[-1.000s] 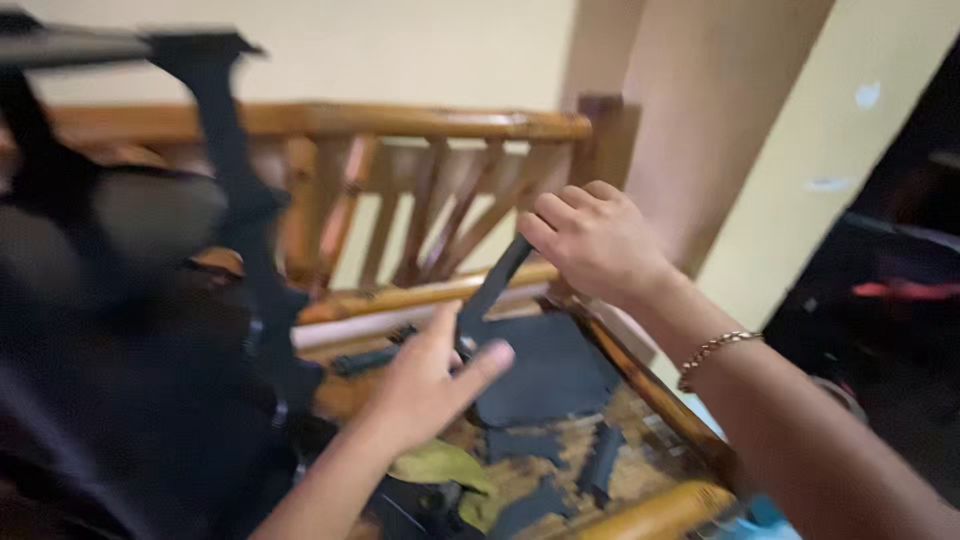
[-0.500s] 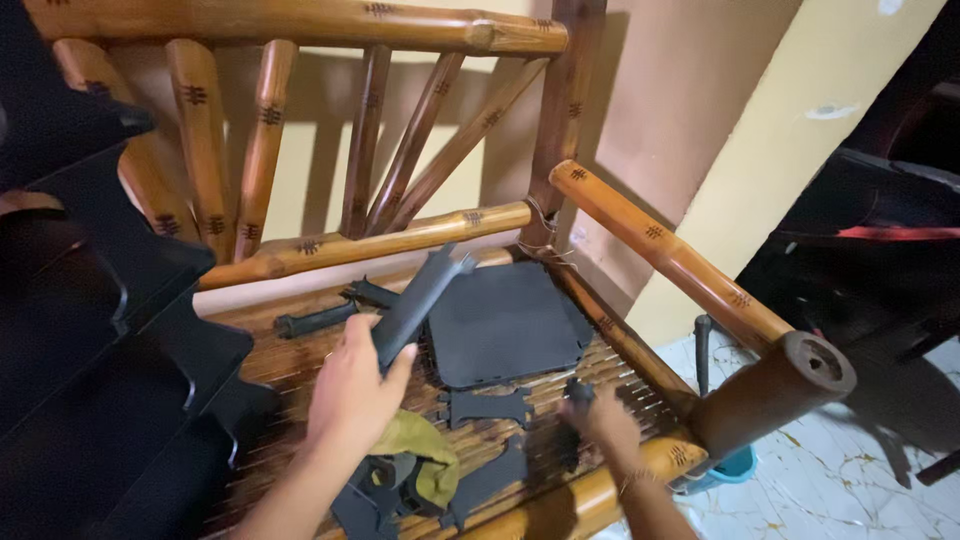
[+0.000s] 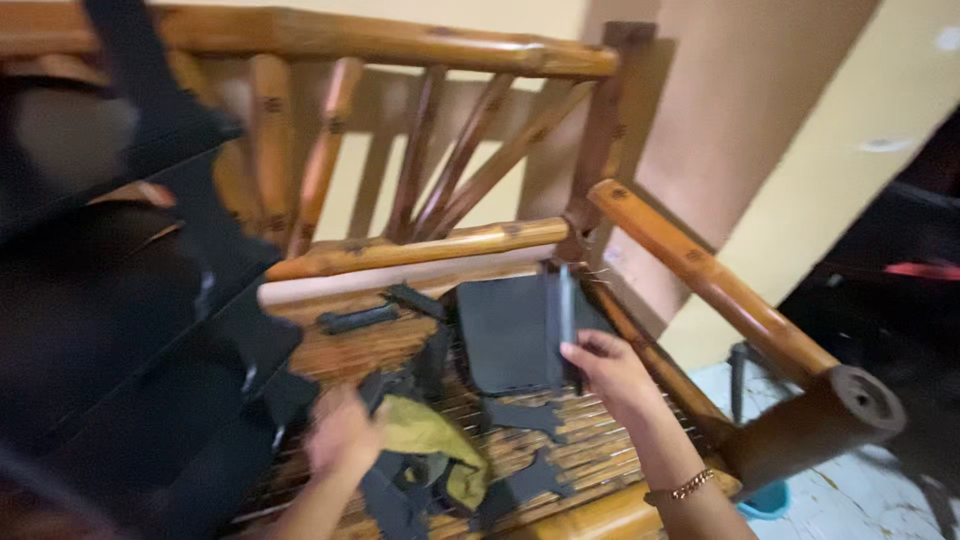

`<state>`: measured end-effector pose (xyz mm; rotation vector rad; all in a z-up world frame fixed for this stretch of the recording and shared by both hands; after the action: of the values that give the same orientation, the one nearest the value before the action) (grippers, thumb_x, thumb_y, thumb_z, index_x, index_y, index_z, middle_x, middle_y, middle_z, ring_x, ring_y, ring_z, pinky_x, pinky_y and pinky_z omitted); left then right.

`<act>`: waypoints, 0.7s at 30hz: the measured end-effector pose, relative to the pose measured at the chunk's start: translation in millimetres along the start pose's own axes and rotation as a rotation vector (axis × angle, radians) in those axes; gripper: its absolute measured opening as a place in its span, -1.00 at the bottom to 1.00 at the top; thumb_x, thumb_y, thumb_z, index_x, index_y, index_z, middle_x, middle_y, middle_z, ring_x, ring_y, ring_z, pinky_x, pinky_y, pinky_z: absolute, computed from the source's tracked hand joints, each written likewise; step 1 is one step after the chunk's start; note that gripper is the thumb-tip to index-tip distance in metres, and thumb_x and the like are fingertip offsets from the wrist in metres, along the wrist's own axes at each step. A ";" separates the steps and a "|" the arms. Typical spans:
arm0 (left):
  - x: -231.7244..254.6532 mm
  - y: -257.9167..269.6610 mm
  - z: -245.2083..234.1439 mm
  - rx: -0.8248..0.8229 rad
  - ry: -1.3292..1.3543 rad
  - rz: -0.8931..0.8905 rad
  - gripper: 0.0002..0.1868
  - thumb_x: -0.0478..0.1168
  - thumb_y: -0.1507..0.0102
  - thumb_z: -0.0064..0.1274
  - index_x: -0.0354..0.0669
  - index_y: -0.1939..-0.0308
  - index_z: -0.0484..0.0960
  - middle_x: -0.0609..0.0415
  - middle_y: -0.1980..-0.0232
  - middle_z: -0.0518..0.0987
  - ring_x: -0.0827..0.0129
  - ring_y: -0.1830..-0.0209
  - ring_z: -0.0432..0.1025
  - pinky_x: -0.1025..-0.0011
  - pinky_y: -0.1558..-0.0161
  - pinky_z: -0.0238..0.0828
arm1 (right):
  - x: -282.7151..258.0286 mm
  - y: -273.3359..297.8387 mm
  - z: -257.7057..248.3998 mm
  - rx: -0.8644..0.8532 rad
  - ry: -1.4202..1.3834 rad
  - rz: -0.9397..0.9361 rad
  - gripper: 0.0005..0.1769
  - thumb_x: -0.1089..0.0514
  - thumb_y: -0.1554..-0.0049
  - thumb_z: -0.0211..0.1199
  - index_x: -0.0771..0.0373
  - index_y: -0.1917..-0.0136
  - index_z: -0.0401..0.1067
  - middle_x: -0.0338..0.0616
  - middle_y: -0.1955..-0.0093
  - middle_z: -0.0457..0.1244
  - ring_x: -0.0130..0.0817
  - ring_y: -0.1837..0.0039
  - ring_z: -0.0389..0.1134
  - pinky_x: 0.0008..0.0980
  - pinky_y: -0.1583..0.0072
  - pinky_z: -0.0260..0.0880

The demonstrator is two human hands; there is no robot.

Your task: The person assembles a black plastic shelving unit by attaching shelves and vertical supports. They wipe several parts with a cloth before fitting them into place. The unit is gradually built up on a bamboo chair.

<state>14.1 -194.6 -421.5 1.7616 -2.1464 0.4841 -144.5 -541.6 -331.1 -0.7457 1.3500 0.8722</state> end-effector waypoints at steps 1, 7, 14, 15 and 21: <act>10.6 -0.7 -2.9 0.066 0.106 0.059 -0.21 0.22 -0.22 0.11 -0.20 -0.35 0.27 -0.23 -0.25 0.44 -0.05 -0.24 0.39 0.02 -0.11 0.40 | -13.0 7.7 21.2 -0.011 0.090 -0.082 -0.74 0.19 -0.09 0.38 0.40 -0.01 0.55 -0.19 0.19 0.40 -0.46 0.18 0.39 -0.42 0.12 0.42; 76.8 10.9 -51.6 -0.189 1.124 0.249 -0.42 -0.18 -0.34 0.04 0.00 -0.46 0.35 0.02 0.13 0.58 0.44 0.16 0.41 0.45 0.09 0.36 | -21.8 26.1 162.0 -0.184 0.256 -0.419 -0.80 0.21 -0.07 0.41 0.38 0.05 0.58 -0.26 0.23 0.42 -0.54 0.20 0.36 -0.49 0.15 0.39; 27.3 9.4 -109.7 -0.086 1.038 0.195 -0.55 -0.38 -0.31 -0.01 -0.08 -0.29 0.64 0.08 0.35 0.46 0.47 0.37 0.28 0.47 0.25 0.26 | 68.0 3.0 197.5 -0.065 0.154 -0.185 -0.80 0.17 -0.10 0.36 0.25 -0.01 0.58 -0.20 0.19 0.42 -0.44 0.14 0.44 -0.43 0.07 0.46; 19.5 12.4 -110.3 -0.046 1.018 0.178 -0.54 -0.37 -0.33 -0.04 -0.08 -0.31 0.63 0.06 0.31 0.50 0.46 0.34 0.31 0.47 0.21 0.30 | 88.8 1.3 202.2 -0.024 0.390 -0.168 -0.77 0.15 -0.06 0.41 0.24 0.00 0.59 -0.19 0.16 0.44 -0.40 0.11 0.47 -0.39 0.03 0.48; 19.6 22.9 -123.3 0.128 0.905 0.353 -0.29 -0.35 -0.08 0.22 -0.25 -0.35 0.44 -0.09 -0.15 0.61 0.19 -0.13 0.49 0.33 -0.15 0.33 | 177.1 2.9 218.4 -0.053 1.288 0.003 -0.81 0.07 -0.14 0.21 -0.04 0.01 0.60 -0.03 -0.03 0.41 0.03 -0.14 0.45 -0.02 -0.18 0.46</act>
<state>-8.0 -151.7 -304.1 0.8925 -1.7375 1.2415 -36.0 -334.4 -487.4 -1.4553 2.4303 0.3591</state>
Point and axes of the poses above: each hand's wrist, its own y-axis away from the middle knuckle, its own z-axis out of the palm, x = y × z, the point moved 1 cm from there along -y, towards the middle knuckle
